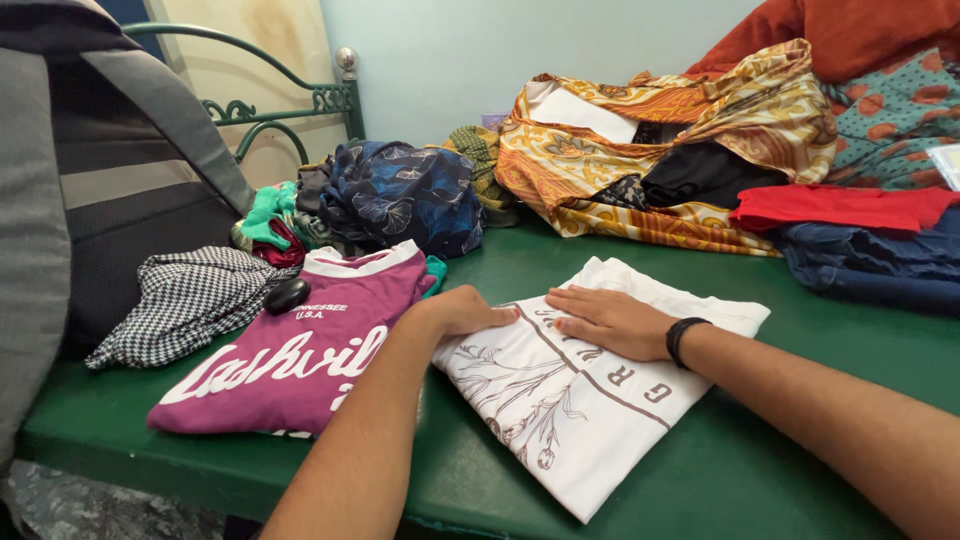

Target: The person smooths out a white t-shirt on a green surface, then folds both sleeves inward and completes a final fold to compact the shirt.

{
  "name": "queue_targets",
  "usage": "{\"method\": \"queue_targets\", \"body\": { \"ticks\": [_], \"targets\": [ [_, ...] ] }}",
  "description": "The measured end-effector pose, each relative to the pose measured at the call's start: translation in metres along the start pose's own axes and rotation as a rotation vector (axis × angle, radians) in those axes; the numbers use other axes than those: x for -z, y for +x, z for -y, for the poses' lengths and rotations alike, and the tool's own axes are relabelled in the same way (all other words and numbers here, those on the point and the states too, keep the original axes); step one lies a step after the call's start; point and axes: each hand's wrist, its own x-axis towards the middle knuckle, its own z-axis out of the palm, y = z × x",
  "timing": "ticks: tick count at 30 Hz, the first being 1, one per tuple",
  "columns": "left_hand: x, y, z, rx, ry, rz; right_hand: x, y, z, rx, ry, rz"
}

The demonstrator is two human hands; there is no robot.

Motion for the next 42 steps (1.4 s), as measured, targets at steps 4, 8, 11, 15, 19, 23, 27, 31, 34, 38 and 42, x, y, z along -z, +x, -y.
{"method": "queue_targets", "body": {
  "ticks": [4,8,11,15,19,23,27,31,34,38,42],
  "targets": [
    [0.005,-0.009,-0.005,-0.033,-0.096,0.067,0.002,-0.003,0.004,0.021,-0.046,-0.060],
    [0.011,-0.020,-0.008,0.072,-0.543,0.190,0.010,-0.012,0.021,0.057,-0.259,-0.245],
    [0.015,-0.026,-0.008,0.080,-0.635,0.254,0.021,-0.015,0.047,0.112,-0.400,-0.369],
    [0.018,-0.024,-0.005,0.070,-0.754,0.362,0.039,-0.019,0.090,0.281,-0.434,-0.430],
    [0.018,-0.013,0.004,0.036,-0.907,0.407,0.058,-0.028,0.142,0.032,-0.217,-0.314],
    [0.022,-0.006,0.014,0.027,-0.801,0.282,0.070,-0.040,0.187,-0.054,-0.110,-0.298],
    [0.019,-0.001,0.013,0.112,-0.899,0.283,0.050,-0.052,0.217,-0.031,-0.218,-0.220],
    [0.016,0.009,0.021,0.129,-0.824,0.264,0.027,-0.041,0.222,-0.170,-0.352,-0.077],
    [0.016,0.019,0.027,0.047,-0.887,0.241,0.028,-0.020,0.200,-0.175,-0.325,-0.138],
    [0.032,0.009,0.025,0.027,-1.252,0.155,0.080,0.030,0.144,-0.091,-0.166,-0.311],
    [0.046,-0.003,0.022,-0.047,-1.457,-0.161,0.161,0.074,0.105,-0.302,0.386,-0.385]
  ]
}}
